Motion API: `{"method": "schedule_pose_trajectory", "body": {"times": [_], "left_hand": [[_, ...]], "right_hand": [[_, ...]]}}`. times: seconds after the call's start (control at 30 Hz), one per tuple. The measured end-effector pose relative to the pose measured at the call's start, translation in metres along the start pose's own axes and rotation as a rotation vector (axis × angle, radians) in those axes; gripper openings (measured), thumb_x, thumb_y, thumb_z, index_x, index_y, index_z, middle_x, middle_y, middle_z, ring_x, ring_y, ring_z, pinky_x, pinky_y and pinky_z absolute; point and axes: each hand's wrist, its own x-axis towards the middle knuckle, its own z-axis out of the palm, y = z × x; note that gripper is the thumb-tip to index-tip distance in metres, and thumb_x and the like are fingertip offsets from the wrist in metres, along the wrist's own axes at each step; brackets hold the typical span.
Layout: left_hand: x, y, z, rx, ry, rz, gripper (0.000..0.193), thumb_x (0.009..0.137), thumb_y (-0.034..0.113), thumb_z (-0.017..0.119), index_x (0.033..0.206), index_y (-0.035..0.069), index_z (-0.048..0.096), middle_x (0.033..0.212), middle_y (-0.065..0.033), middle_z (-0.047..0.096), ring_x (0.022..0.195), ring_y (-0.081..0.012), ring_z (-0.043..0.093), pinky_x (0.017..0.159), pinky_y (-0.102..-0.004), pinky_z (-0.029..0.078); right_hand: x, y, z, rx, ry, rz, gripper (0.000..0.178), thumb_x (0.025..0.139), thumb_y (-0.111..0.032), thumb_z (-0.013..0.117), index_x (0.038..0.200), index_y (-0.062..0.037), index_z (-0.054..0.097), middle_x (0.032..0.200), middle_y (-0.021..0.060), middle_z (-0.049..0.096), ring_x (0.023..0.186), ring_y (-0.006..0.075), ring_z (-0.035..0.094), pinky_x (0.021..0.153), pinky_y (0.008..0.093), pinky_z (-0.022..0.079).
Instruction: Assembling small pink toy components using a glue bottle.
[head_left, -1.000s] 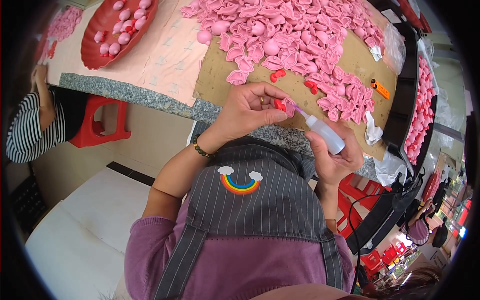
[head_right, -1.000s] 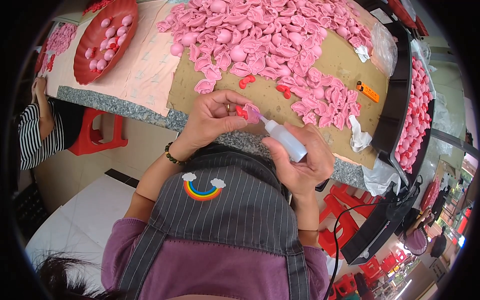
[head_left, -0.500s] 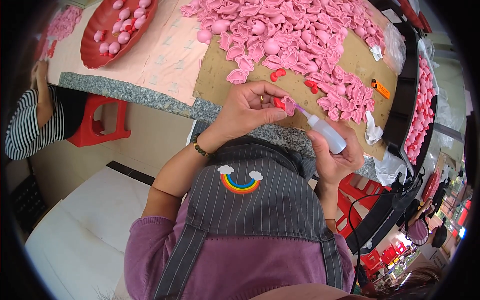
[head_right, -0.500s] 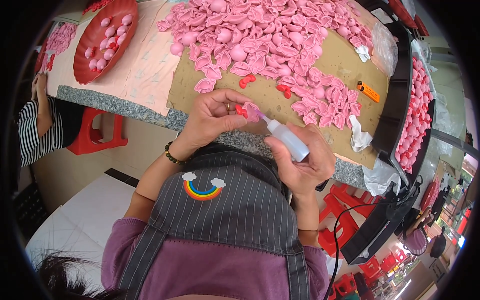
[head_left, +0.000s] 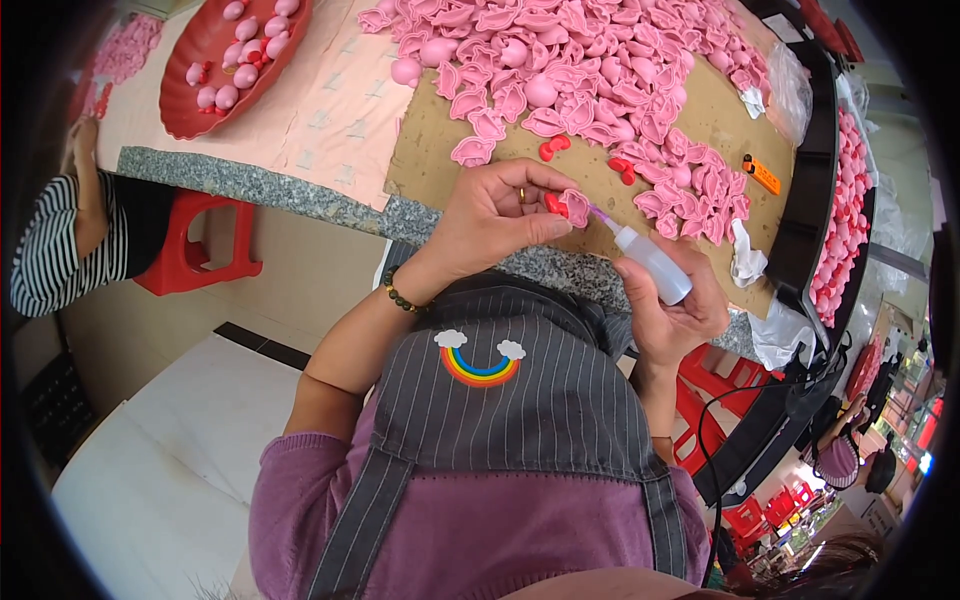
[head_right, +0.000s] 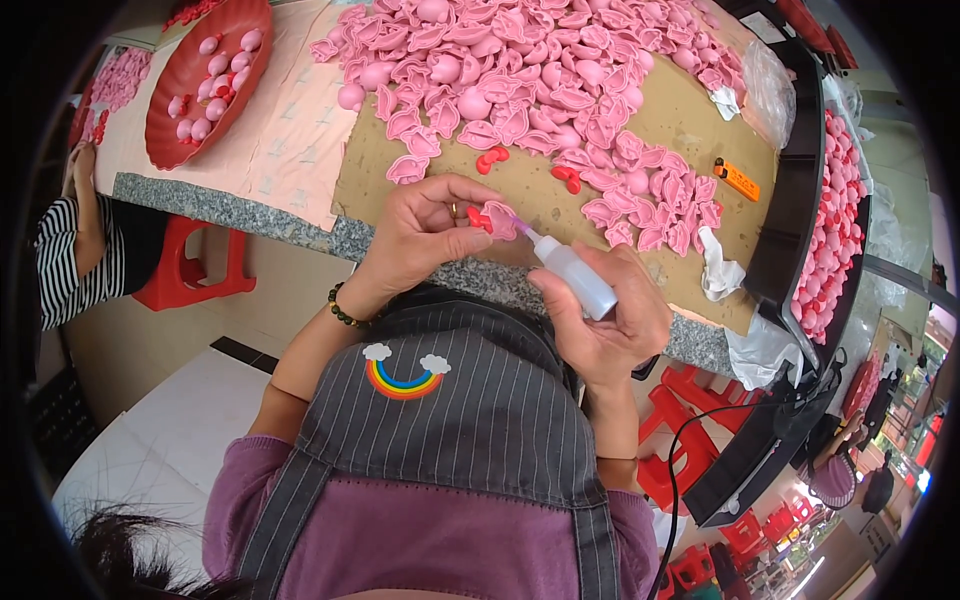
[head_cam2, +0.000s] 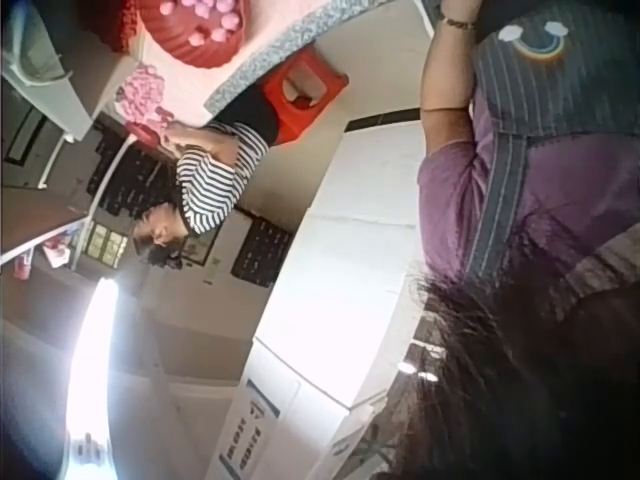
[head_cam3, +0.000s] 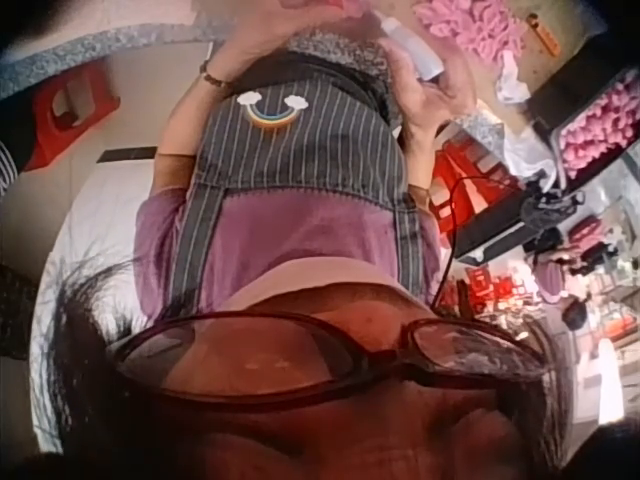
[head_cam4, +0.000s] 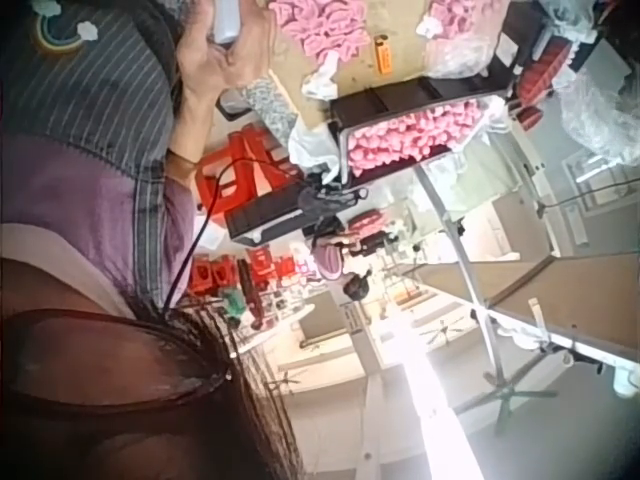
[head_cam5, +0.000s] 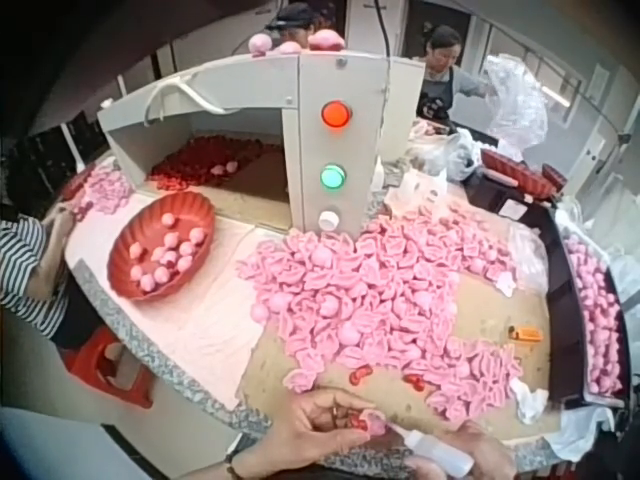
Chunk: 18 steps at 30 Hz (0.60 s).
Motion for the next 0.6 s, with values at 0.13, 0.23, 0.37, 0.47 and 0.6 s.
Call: {"method": "schedule_pose_trajectory", "body": {"times": [0.13,0.23,0.37,0.47,0.6], "left_hand": [[0.001,0.0023,0.0008,-0.022,0.007,0.003,0.032,0.077,-0.005,0.062,0.107,-0.005,0.053,0.098,-0.0103,0.06,0.088,-0.0129,0.059,0.076,-0.0244,0.05],[0.0009,0.0,-0.0011,-0.026,0.029,0.011,0.032,0.077,-0.005,0.061,0.108,-0.005,0.052,0.1,-0.0106,0.06,0.09,-0.0126,0.059,0.077,-0.0239,0.049],[0.0007,0.0013,-0.0007,-0.023,0.059,0.009,0.031,0.078,-0.003,0.061,0.108,-0.005,0.052,0.1,-0.0095,0.06,0.09,-0.0124,0.059,0.077,-0.0232,0.049],[0.0007,0.0006,-0.0007,-0.035,0.067,0.011,0.03,0.079,-0.002,0.062,0.107,-0.005,0.053,0.098,-0.0082,0.06,0.089,-0.0114,0.058,0.076,-0.0224,0.049],[0.0009,-0.002,-0.0024,-0.02,0.069,0.015,0.03,0.079,-0.001,0.062,0.107,-0.005,0.053,0.097,-0.0079,0.06,0.088,-0.0107,0.058,0.075,-0.0217,0.049]], "right_hand": [[0.0,0.001,-0.0005,-0.004,0.006,0.003,0.028,0.065,-0.005,0.076,0.086,0.0057,0.061,0.072,0.0075,0.06,0.063,0.0104,0.054,0.058,0.0202,0.041],[-0.0001,0.0011,-0.0012,0.006,0.004,0.017,0.027,0.065,-0.005,0.076,0.086,0.0055,0.061,0.073,0.0074,0.06,0.064,0.0105,0.055,0.058,0.0203,0.042],[-0.0009,0.0013,-0.0008,-0.001,0.007,0.028,0.027,0.065,-0.005,0.076,0.086,0.0052,0.061,0.073,0.0074,0.06,0.065,0.0106,0.055,0.059,0.0204,0.042],[-0.0002,0.001,-0.0008,-0.004,0.011,0.015,0.027,0.065,-0.005,0.076,0.085,0.005,0.061,0.073,0.0072,0.06,0.064,0.0107,0.055,0.059,0.0205,0.042],[0.0002,0.0005,-0.0002,-0.029,0.01,-0.002,0.027,0.064,-0.005,0.076,0.085,0.0047,0.062,0.072,0.007,0.06,0.064,0.0106,0.055,0.059,0.0205,0.042]]}}
